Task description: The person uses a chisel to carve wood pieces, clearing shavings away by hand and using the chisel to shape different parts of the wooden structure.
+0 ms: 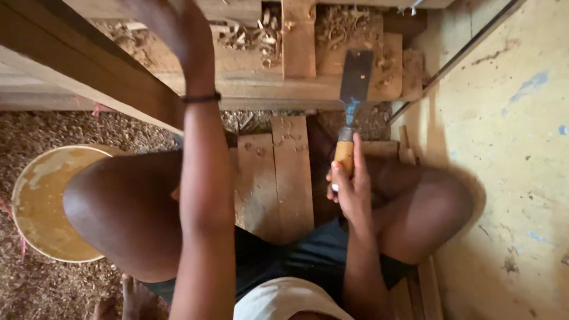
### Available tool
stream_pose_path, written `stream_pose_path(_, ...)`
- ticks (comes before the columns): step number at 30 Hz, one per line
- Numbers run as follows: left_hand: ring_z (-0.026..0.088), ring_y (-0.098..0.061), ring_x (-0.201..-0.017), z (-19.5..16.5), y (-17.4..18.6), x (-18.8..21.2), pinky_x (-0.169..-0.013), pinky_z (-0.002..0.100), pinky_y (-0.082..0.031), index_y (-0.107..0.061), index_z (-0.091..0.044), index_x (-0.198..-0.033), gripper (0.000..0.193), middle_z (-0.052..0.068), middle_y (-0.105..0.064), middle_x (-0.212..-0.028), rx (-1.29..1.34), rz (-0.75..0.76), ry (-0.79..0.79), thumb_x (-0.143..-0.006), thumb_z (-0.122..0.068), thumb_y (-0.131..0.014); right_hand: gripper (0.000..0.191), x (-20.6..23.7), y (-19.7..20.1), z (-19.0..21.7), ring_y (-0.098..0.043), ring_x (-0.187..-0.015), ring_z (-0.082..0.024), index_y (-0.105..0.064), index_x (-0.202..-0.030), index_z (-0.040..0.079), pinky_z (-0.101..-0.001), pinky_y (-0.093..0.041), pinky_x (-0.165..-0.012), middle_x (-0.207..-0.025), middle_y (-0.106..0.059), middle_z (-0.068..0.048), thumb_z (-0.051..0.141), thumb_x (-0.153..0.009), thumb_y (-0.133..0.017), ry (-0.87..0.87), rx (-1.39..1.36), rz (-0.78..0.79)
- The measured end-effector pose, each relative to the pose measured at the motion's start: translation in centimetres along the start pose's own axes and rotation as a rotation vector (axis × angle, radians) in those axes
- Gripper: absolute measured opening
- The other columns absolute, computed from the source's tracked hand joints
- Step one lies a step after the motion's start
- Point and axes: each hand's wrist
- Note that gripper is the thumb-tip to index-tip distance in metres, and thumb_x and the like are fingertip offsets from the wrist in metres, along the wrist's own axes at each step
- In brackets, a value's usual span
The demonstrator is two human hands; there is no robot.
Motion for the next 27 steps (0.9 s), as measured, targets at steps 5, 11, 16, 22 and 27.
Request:
stream_pose_path(5,0.023,-0.047,-0.133,3.6,4.8,8.0,-0.116,0.042,-0.045,-0.047,-0.008,-0.148,0.045,0.016,-0.04,-0.143,-0.144,0.194,-0.307,-0.115,-0.039,-0.047,0.083,-0.2,-0.4,-1.0,-0.049,-0.046,-0.009,-0.011,-0.167,0.027,-0.0228,-0.042,-0.039,-0.077,-0.06,-0.005,0.013,-0.1,-0.059,0.039,-0.001,0.013)
stream_pose_path(11,0.04,-0.035,-0.146,5.4,4.3,8.0,-0.12,0.058,-0.033,-0.049,-0.01,-0.142,0.061,0.019,-0.039,-0.155,-0.63,0.242,-0.567,-0.104,-0.056,-0.061,0.084,-0.3,-0.5,-0.6,-0.051,-0.051,-0.007,-0.009,-0.168,0.027,-0.0225,-0.043,-0.039,-0.083,-0.058,-0.005,0.012,-0.101,-0.057,0.055,-0.073,0.042)
stream_pose_path(16,0.042,-0.035,-0.141,6.9,4.7,2.8,-0.115,0.063,-0.03,-0.05,-0.009,-0.143,0.065,0.021,-0.042,-0.15,-0.86,0.161,-0.612,-0.101,-0.057,-0.062,0.082,-0.2,-0.4,-0.6,-0.05,-0.048,-0.008,-0.011,-0.168,0.026,-0.0223,-0.044,-0.04,-0.079,-0.06,-0.006,0.013,-0.101,-0.057,0.022,-0.025,0.032)
stream_pose_path(22,0.032,-0.046,-0.139,10.4,6.9,3.6,-0.122,0.057,-0.03,-0.062,-0.023,-0.134,0.028,0.009,-0.054,-0.146,-0.932,0.324,-0.503,-0.107,-0.031,-0.059,0.084,-0.4,-0.4,-1.0,-0.051,-0.048,-0.009,-0.008,-0.167,0.026,-0.0236,-0.045,-0.041,-0.077,-0.06,-0.006,0.014,-0.101,-0.059,0.025,0.03,0.009)
stream_pose_path(27,0.033,-0.051,-0.133,9.4,7.6,3.7,-0.12,0.06,-0.024,-0.063,-0.019,-0.139,0.033,0.009,-0.058,-0.139,-0.867,0.376,-0.649,-0.108,-0.031,-0.06,0.083,-0.2,-0.5,-0.6,-0.052,-0.049,-0.009,-0.008,-0.167,0.027,-0.0236,-0.045,-0.041,-0.079,-0.06,-0.006,0.017,-0.101,-0.058,0.021,0.016,0.035)
Point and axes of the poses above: each hand's wrist, its own x-axis away from the middle knuckle, its own y-axis out of the back of the hand, z = x × y
